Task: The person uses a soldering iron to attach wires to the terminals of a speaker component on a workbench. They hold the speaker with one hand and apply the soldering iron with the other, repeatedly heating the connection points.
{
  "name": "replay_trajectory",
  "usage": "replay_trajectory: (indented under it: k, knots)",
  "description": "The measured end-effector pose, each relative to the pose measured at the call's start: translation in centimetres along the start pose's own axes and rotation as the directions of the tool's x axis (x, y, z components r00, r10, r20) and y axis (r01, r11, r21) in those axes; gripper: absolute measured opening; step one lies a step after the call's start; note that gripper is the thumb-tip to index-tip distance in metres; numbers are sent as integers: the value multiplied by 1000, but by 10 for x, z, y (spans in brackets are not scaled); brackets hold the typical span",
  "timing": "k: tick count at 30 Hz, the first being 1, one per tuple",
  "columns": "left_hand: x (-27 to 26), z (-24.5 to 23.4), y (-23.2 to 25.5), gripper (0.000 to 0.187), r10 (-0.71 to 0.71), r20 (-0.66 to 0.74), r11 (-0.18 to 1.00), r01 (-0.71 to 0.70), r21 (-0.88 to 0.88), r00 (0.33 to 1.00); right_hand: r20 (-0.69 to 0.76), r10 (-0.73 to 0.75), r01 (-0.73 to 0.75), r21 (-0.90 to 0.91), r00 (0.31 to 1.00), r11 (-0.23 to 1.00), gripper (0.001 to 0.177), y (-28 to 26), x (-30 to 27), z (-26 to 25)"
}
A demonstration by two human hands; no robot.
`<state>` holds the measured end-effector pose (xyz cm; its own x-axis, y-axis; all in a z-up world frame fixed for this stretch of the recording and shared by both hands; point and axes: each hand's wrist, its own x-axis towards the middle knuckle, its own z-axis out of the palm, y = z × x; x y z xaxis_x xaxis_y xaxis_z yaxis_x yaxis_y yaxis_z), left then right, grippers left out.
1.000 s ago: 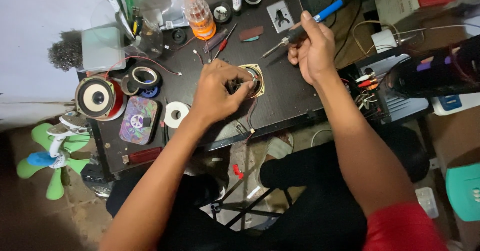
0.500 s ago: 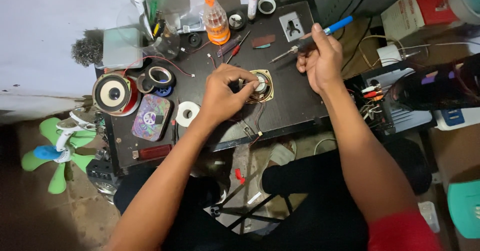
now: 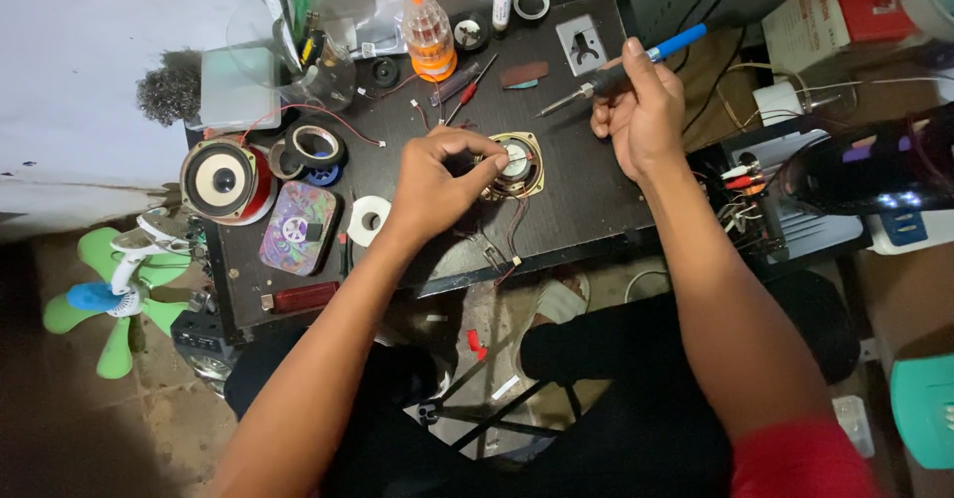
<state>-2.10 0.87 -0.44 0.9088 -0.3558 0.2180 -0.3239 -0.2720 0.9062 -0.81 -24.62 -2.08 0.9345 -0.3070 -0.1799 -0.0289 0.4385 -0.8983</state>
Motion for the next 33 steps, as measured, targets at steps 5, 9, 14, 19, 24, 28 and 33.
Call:
replay_trajectory:
  k: [5, 9, 14, 19, 24, 28, 33]
  knots:
    - [0, 1, -1, 2, 19, 17, 999, -19, 41, 1000, -1, -2, 2, -2, 1000, 1000, 39, 3, 3, -3]
    - [0, 0, 5, 3, -5, 14, 1000, 5, 21, 1000, -6, -2, 2, 5, 1000, 1000, 38, 1, 1, -1]
    - [0, 1, 2, 3, 27, 19, 997, -28, 66, 999, -4, -5, 5, 2, 1000, 1000, 37, 0, 0, 0]
    - [1, 5, 4, 3, 91, 24, 985, -94, 147, 996, 1, -9, 9, -15, 1000, 1000, 38, 2, 1, -3]
    - [2, 5, 8, 6, 42, -2, 981, -41, 188, 999, 14, 13, -12, -35, 1000, 999, 41, 2, 3, -3]
    - [3, 7, 7, 4, 91, -50, 979, -80, 186, 995, 22, 8, -7, -29, 1000, 1000, 39, 2, 4, -2]
    - [3, 7, 11, 5, 95, -33, 964, -84, 251, 995, 40, 12, -10, -36, 999, 999, 40, 0, 4, -2]
